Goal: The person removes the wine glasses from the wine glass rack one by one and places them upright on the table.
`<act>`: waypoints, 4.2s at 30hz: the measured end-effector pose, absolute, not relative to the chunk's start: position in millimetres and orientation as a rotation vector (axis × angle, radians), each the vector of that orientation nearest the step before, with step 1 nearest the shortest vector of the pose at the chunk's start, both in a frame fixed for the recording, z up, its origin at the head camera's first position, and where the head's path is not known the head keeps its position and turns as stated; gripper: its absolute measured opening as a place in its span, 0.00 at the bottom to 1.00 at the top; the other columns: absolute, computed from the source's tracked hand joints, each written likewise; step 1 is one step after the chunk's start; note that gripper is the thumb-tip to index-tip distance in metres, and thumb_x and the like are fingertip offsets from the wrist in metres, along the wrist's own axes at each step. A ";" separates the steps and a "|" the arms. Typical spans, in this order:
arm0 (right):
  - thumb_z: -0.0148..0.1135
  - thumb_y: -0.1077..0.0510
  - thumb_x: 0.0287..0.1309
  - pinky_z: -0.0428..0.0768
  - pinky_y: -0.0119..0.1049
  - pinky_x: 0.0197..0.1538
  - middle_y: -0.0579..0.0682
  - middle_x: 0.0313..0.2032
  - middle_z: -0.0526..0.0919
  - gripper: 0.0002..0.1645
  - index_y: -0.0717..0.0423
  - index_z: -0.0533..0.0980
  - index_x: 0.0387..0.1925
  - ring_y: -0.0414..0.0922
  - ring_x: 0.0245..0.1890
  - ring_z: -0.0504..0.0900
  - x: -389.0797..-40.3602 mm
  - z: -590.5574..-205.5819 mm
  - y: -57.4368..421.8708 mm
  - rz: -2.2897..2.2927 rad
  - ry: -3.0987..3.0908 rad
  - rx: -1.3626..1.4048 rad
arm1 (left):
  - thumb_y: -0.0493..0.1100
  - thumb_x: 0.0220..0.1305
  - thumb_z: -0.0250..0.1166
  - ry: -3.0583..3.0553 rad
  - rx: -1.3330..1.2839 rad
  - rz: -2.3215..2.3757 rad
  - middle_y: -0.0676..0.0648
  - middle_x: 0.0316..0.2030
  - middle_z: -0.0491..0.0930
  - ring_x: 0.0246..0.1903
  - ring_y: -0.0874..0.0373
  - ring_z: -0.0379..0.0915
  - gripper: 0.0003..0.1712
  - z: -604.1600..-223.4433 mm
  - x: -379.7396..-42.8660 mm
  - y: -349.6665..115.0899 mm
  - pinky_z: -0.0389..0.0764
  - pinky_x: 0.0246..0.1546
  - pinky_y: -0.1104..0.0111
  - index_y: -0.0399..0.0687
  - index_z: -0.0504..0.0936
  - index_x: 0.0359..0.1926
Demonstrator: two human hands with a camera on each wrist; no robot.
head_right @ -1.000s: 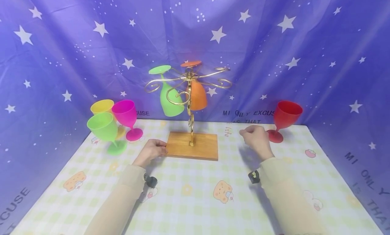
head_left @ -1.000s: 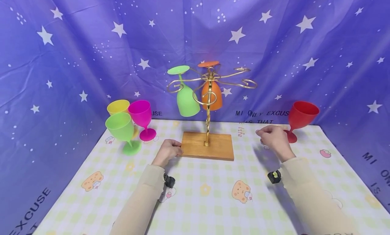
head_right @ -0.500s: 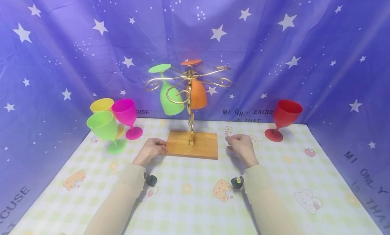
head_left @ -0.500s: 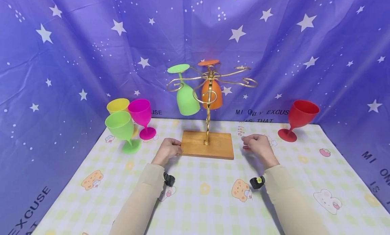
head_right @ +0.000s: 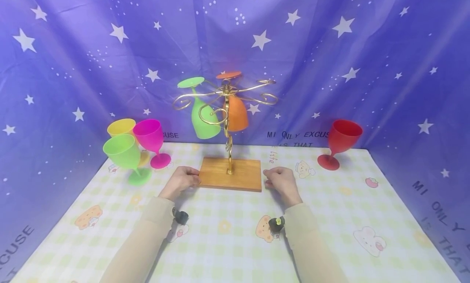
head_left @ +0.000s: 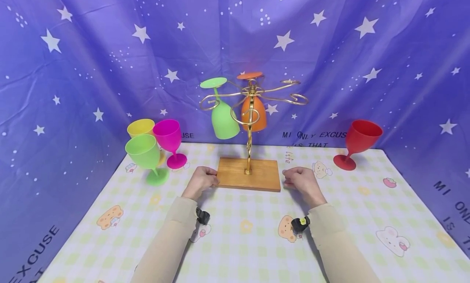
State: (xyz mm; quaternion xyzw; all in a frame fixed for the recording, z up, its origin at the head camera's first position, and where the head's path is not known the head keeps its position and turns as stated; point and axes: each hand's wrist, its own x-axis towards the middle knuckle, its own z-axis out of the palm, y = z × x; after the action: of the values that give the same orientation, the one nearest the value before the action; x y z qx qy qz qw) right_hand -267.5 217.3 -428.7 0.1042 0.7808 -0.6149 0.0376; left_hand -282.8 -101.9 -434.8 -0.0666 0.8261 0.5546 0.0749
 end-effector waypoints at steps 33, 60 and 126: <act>0.60 0.66 0.58 0.82 0.35 0.41 0.63 0.44 0.80 0.15 0.72 0.77 0.47 0.43 0.34 0.83 -271.8 -440.6 205.3 -1.669 2.521 0.297 | 0.33 0.63 0.57 2.314 -0.201 2.070 0.35 0.40 0.79 0.25 0.59 0.78 0.14 -376.0 -288.6 -108.5 0.83 0.33 0.68 0.29 0.78 0.48; 0.60 0.65 0.58 0.81 0.37 0.43 0.62 0.45 0.80 0.16 0.70 0.76 0.47 0.44 0.35 0.83 -270.9 -440.7 201.3 -1.618 2.537 0.322 | 0.43 0.61 0.66 1.274 -0.505 2.596 0.46 0.21 0.72 0.19 0.58 0.68 0.12 -205.5 -366.1 -129.8 0.78 0.22 0.72 0.41 0.75 0.39; 0.62 0.60 0.58 0.80 0.38 0.46 0.59 0.47 0.79 0.17 0.65 0.78 0.48 0.46 0.41 0.81 -268.0 -437.5 196.5 -1.554 2.566 0.362 | 0.28 0.59 0.62 2.204 -0.163 1.924 0.45 0.29 0.78 0.17 0.61 0.68 0.17 -153.4 -337.0 -126.2 0.81 0.28 0.72 0.34 0.79 0.51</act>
State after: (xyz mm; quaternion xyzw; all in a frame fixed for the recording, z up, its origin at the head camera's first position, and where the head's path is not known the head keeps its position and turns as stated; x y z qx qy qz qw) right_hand -268.0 196.5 -437.5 0.1197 0.8478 -0.5132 0.0599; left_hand -337.0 -126.2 -153.4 -0.0554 0.7479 0.6531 0.1055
